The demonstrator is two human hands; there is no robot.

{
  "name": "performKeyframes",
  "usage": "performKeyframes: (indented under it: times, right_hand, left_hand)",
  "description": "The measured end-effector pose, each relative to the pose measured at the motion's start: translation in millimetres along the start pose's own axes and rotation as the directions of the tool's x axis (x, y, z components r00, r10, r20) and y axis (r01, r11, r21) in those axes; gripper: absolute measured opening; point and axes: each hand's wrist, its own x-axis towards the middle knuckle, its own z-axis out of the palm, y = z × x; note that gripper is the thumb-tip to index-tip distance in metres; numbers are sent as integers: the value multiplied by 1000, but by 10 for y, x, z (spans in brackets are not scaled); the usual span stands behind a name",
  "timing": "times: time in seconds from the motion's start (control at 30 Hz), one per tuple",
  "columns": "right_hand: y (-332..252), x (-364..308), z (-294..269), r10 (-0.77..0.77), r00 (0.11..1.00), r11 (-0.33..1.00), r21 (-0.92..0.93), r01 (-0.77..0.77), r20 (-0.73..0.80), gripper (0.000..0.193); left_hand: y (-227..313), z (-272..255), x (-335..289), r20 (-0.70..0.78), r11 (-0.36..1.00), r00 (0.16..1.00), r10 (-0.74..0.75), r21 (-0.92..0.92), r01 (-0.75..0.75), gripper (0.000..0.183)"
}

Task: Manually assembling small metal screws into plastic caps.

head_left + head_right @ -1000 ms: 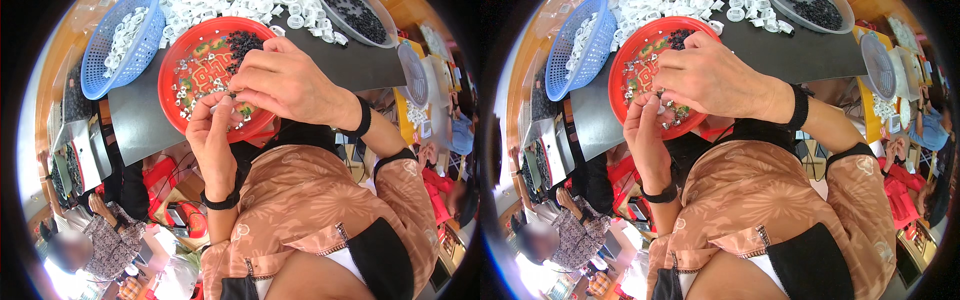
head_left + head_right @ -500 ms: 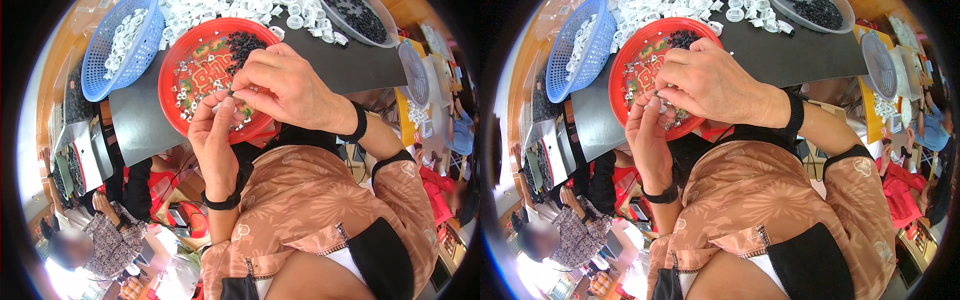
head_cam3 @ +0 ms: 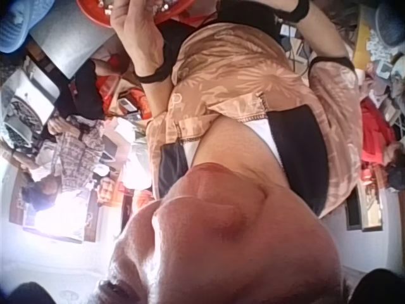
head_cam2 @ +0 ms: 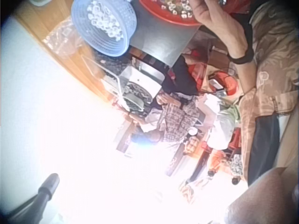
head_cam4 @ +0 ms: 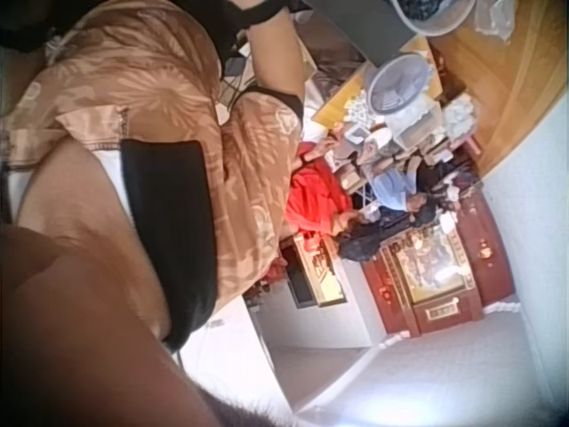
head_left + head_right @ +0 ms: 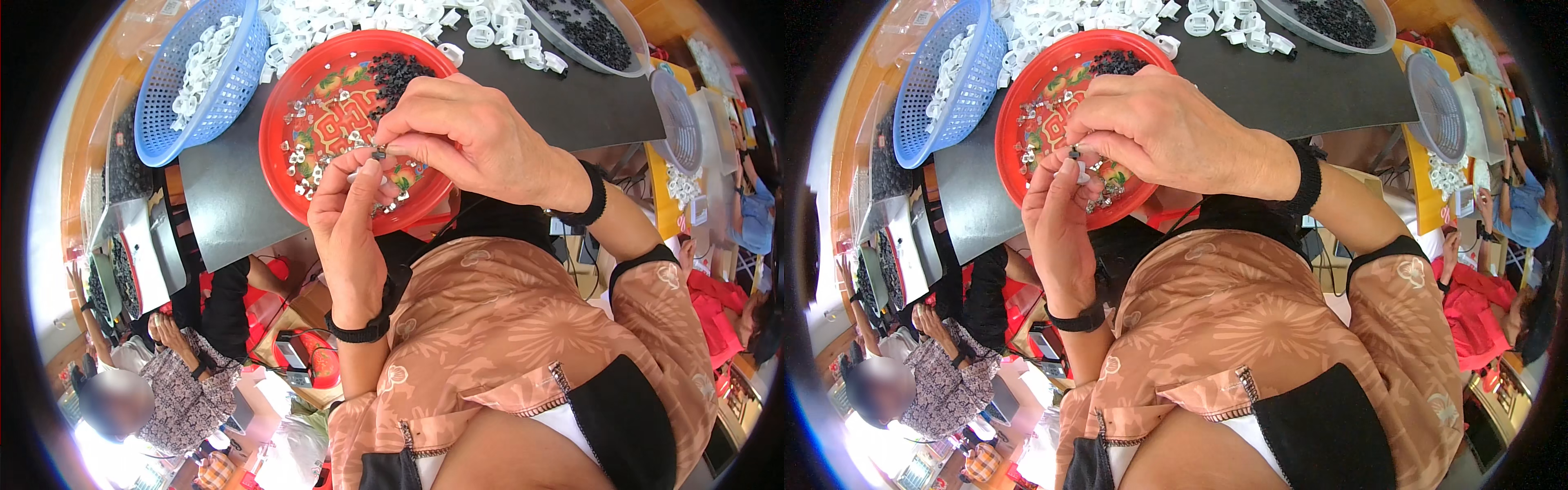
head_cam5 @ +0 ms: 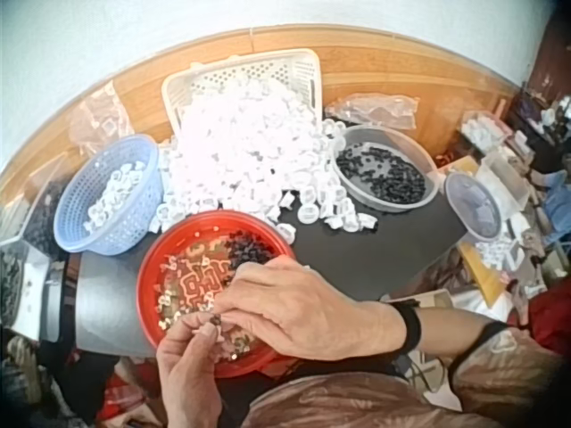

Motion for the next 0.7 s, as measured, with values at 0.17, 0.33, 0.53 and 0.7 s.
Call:
performKeyframes:
  times: [0.17,0.33,0.53,0.7]
  right_hand:
    - [-1,6,10,-33,999,999,12,33,-9,11]
    - [-15,-7,-25,11,998,1000,9,-11,63,11]
    - [-14,-57,58,-42,999,997,-64,39,-33,8]
    - [-17,-59,83,-53,996,995,-94,46,-65,9]
  left_hand:
    - [-4,6,-6,6,1000,1000,-5,9,5,17]
    - [-14,-3,-18,-4,1000,1000,-11,-10,11,17]
    - [3,17,-13,19,998,1000,-17,-66,18,16]
    - [5,33,-16,-4,999,1000,-18,-48,18,17]
